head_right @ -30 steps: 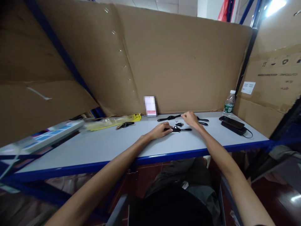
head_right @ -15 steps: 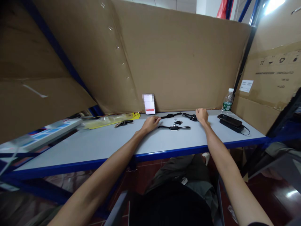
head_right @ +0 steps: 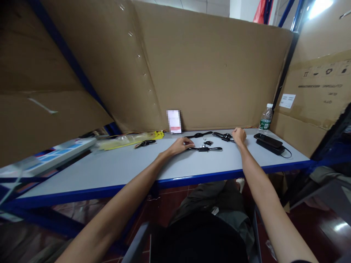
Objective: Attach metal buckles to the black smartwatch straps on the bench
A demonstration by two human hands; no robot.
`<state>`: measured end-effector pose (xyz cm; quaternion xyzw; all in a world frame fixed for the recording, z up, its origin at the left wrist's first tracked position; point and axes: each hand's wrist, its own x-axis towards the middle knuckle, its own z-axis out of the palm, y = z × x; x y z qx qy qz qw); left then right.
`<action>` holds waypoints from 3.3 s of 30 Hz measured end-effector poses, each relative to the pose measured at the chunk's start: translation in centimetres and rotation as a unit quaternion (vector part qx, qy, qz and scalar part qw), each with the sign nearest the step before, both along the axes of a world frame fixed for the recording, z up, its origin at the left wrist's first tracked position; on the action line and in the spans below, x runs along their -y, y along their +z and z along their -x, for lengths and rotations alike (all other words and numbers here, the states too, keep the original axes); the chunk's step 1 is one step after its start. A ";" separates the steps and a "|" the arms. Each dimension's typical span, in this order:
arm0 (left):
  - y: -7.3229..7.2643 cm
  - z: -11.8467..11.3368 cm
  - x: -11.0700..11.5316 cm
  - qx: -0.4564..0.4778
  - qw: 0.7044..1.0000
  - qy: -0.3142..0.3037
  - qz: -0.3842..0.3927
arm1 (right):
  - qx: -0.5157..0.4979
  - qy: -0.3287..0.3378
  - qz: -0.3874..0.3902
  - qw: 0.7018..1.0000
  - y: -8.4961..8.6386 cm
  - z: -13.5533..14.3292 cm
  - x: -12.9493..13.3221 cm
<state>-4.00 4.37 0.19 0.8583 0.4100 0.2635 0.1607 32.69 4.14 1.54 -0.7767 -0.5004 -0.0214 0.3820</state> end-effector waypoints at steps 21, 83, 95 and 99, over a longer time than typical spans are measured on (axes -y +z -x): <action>0.8 -8.3 5.3 -0.123 0.973 -0.145 -0.131 | -0.114 0.098 -0.029 0.988 -1.7 -0.4 -2.2; -0.4 13.0 13.2 -0.053 0.997 0.033 -0.054 | 0.286 0.309 0.102 0.901 -0.3 11.8 4.8; 0.6 -0.2 6.6 -0.022 0.976 -0.215 -0.018 | 0.100 0.378 0.076 0.917 0.6 9.7 2.3; 0.0 -2.2 6.4 -0.015 0.973 -0.226 -0.047 | 0.069 0.388 0.105 0.913 0.6 8.9 1.8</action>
